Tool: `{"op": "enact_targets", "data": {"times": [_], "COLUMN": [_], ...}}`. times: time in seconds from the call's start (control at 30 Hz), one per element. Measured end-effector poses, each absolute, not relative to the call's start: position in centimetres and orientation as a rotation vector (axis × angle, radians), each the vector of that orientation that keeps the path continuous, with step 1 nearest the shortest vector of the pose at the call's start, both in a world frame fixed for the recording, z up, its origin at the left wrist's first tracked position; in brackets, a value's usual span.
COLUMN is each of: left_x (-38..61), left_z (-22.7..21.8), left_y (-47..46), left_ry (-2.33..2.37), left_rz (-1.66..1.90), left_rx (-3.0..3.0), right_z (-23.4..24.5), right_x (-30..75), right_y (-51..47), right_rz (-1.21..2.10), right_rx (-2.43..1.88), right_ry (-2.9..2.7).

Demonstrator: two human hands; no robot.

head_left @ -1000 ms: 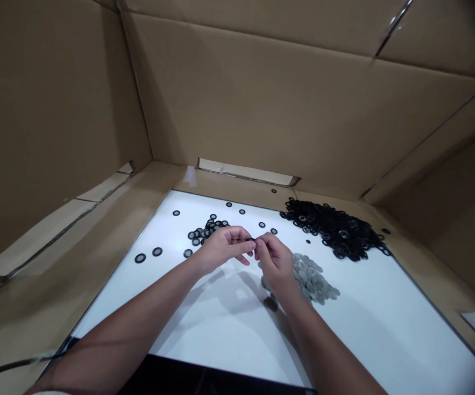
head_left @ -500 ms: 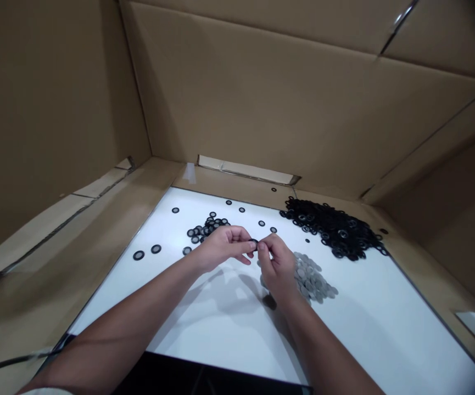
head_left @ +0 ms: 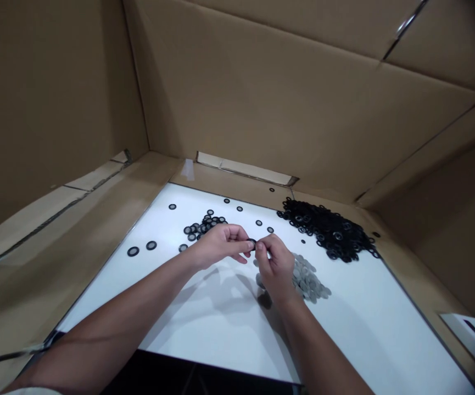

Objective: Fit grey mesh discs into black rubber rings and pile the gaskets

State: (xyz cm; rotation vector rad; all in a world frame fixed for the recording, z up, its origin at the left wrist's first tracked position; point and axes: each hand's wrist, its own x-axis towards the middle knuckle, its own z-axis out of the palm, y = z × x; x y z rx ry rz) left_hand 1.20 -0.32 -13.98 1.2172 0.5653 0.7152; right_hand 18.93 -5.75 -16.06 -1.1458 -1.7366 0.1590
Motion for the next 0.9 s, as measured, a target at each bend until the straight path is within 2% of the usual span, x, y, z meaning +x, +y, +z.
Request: {"op": "enact_targets", "data": {"times": [0.33, 0.9], "left_x": [0.4, 0.6], "left_z": [-14.4, -14.1], "left_y": [0.3, 0.1], "left_ry": [0.565, 0.616], "left_rz": [0.547, 0.491], "left_rx": [1.391, 1.224], "right_z": [-15.5, -16.3], "right_x": [20.0, 19.7], "right_y": [-4.7, -4.7], "right_rz": [0.681, 0.746], "right_rx": [-1.149, -1.218], "right_ry": [-1.922, -1.762]}}
